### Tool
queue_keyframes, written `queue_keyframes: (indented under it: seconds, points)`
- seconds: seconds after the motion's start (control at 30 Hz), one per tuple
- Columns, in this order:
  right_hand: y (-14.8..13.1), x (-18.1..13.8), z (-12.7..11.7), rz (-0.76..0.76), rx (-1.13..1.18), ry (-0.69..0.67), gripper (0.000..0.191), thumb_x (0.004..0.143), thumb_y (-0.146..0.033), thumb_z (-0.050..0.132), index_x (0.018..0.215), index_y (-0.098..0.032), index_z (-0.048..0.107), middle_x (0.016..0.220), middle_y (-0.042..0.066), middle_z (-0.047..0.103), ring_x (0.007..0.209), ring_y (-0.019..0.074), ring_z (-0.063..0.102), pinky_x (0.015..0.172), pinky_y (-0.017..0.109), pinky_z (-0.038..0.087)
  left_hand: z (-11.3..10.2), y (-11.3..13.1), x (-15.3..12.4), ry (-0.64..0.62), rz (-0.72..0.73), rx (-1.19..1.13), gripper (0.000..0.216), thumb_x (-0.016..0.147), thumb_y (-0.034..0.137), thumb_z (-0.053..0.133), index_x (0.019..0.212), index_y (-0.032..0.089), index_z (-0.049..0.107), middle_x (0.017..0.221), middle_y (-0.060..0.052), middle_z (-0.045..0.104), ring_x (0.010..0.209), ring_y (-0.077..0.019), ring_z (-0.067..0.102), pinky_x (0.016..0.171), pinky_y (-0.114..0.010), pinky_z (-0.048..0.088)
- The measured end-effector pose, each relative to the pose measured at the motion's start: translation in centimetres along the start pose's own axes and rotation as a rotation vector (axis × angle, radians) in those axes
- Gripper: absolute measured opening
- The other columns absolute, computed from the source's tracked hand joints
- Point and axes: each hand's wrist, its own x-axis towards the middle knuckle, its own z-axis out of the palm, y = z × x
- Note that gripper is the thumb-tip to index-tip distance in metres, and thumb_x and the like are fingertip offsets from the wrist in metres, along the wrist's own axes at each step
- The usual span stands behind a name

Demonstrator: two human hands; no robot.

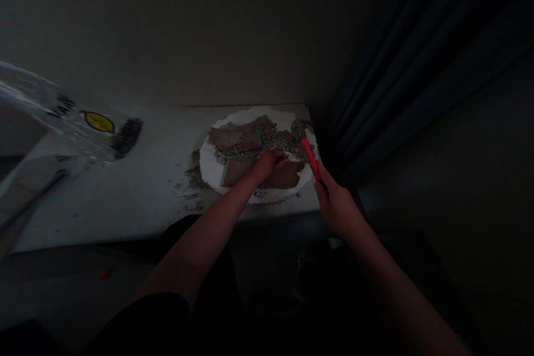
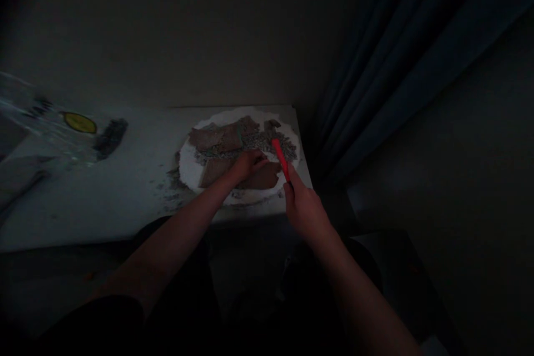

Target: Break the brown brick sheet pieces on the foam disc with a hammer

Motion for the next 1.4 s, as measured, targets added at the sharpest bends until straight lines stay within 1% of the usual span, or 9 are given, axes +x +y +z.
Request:
queue_keyframes:
  seconds: [0.13, 0.4, 0.57, 0.7, 0.9, 1.0, 1.17, 1.3, 1.4]
  points:
    - [-0.1, 0.0, -0.2, 0.024, -0.021, -0.043, 0.058, 0.101, -0.03, 0.04, 0.158, -0.018, 0.037, 0.114, 0.016, 0.074, 0.101, 0.0308, 0.071, 0.09, 0.042, 0.052, -0.2, 0.3, -0.2, 0.014, -0.019, -0.002, 0.023, 0.089, 0.032, 0.059, 0.091, 0.014, 0.073, 0.088, -0.008, 0.073, 0.078, -0.0189, 0.064, 0.076, -0.03, 0.048]
    - [-0.7, -0.2, -0.2, 0.042, -0.055, -0.064, 0.059, 0.101, -0.031, 0.038, 0.159, -0.018, 0.034, 0.108, 0.016, 0.076, 0.095, 0.0315, 0.072, 0.085, 0.041, 0.052, -0.1, 0.3, -0.1, 0.002, -0.027, -0.033, 0.026, 0.088, 0.036, 0.057, 0.09, 0.015, 0.071, 0.087, -0.008, 0.073, 0.076, -0.0194, 0.063, 0.074, -0.031, 0.049]
    - [-0.8, -0.2, 0.0, 0.031, -0.038, -0.007, 0.06, 0.102, -0.032, 0.037, 0.16, -0.018, 0.03, 0.104, 0.015, 0.076, 0.094, 0.0303, 0.072, 0.086, 0.041, 0.052, -0.1, 0.3, -0.2, 0.009, -0.007, -0.026, 0.024, 0.088, 0.036, 0.057, 0.087, 0.016, 0.071, 0.086, -0.007, 0.073, 0.078, -0.0191, 0.064, 0.075, -0.03, 0.049]
    - [-0.5, -0.1, 0.2, 0.075, -0.093, -0.085, 0.06, 0.101, -0.03, 0.038, 0.16, -0.017, 0.032, 0.096, 0.014, 0.076, 0.086, 0.0299, 0.072, 0.079, 0.039, 0.051, -0.1, 0.3, -0.1, -0.002, -0.022, 0.005, 0.024, 0.087, 0.036, 0.058, 0.088, 0.016, 0.071, 0.087, -0.008, 0.073, 0.079, -0.0203, 0.064, 0.075, -0.032, 0.049]
    - [-0.7, -0.4, 0.2, 0.037, -0.055, -0.041, 0.06, 0.103, -0.032, 0.037, 0.161, -0.021, 0.028, 0.104, 0.014, 0.075, 0.091, 0.0303, 0.072, 0.08, 0.039, 0.05, 0.1, 0.2, -0.2, -0.007, -0.003, -0.009, 0.019, 0.085, 0.032, 0.057, 0.083, 0.016, 0.067, 0.081, -0.005, 0.069, 0.072, -0.017, 0.059, 0.07, -0.03, 0.047]
    - [-0.7, -0.4, 0.4, 0.045, -0.052, -0.092, 0.059, 0.102, -0.031, 0.037, 0.16, -0.02, 0.031, 0.104, 0.015, 0.075, 0.092, 0.0305, 0.072, 0.08, 0.039, 0.05, 0.0, 0.3, -0.4, 0.047, -0.051, -0.025, 0.019, 0.078, 0.025, 0.062, 0.094, 0.015, 0.066, 0.087, -0.007, 0.068, 0.074, -0.0179, 0.06, 0.07, -0.03, 0.048]
    - [-0.1, -0.2, 0.5, 0.037, -0.016, -0.038, 0.061, 0.102, -0.033, 0.038, 0.161, -0.02, 0.027, 0.11, 0.015, 0.074, 0.096, 0.03, 0.072, 0.083, 0.039, 0.052, -0.2, 0.1, -0.6, 0.244, -0.116, -0.083, 0.037, 0.073, 0.01, 0.055, 0.11, 0.014, 0.059, 0.103, -0.01, 0.067, 0.09, -0.0211, 0.062, 0.082, -0.035, 0.051]
    - [0.3, -0.1, 1.0, 0.069, -0.091, -0.122, 0.058, 0.102, -0.03, 0.039, 0.159, -0.019, 0.034, 0.11, 0.015, 0.075, 0.094, 0.0297, 0.072, 0.083, 0.039, 0.051, -0.3, 0.0, -0.5, 0.28, -0.09, -0.16, 0.037, 0.076, 0.005, 0.047, 0.109, 0.017, 0.058, 0.103, -0.008, 0.067, 0.094, -0.0194, 0.062, 0.089, -0.036, 0.051]
    - [0.2, -0.1, 1.0, 0.079, -0.13, -0.102, 0.06, 0.102, -0.03, 0.039, 0.16, -0.019, 0.03, 0.102, 0.013, 0.077, 0.089, 0.0283, 0.073, 0.08, 0.036, 0.051, -0.3, -0.1, -0.3, 0.277, -0.076, -0.17, 0.037, 0.076, 0.003, 0.046, 0.108, 0.016, 0.058, 0.102, -0.007, 0.068, 0.094, -0.0189, 0.063, 0.091, -0.036, 0.05]
